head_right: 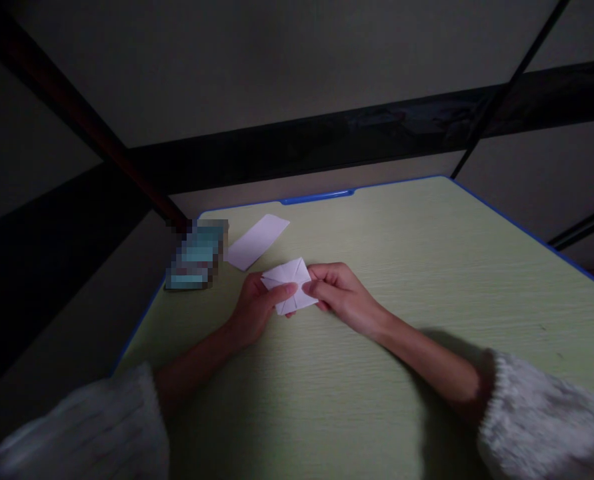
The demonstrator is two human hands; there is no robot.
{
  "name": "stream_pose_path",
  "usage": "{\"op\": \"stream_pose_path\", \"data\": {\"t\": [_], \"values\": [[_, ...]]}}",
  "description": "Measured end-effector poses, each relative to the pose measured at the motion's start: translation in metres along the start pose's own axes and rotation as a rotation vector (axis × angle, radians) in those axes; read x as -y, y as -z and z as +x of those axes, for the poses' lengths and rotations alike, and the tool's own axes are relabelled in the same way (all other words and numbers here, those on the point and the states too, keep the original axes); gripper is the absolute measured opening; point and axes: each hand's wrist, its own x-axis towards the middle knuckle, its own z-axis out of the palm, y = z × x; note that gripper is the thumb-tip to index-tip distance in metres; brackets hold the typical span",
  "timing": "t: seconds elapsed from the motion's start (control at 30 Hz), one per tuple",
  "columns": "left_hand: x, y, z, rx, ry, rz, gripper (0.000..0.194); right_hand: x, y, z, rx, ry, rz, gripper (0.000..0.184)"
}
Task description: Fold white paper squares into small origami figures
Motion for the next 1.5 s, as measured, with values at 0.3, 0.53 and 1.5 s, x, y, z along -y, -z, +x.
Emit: {"op": "stream_pose_path", "data": {"t": [0.3, 0.53, 1.5], "values": [[0.0006, 0.0003, -0.0004, 0.021, 0.023, -0.021, 0.017, -0.0023, 0.0004, 0.0008, 0.020, -0.018, -0.042, 0.030], [-0.0019, -0.0014, -0.0023, 0.057, 0.034, 0.001, 0.017, 0.0011, -0.0034, -0.0030, 0.051, -0.019, 0.032, 0.024], [-0.0084, -0.0029, -0.0029, 0.034, 0.022, 0.140, 0.011, 0.0030, -0.0062, 0.0004, 0.026, 0.005, -0.087, 0.016]]}}
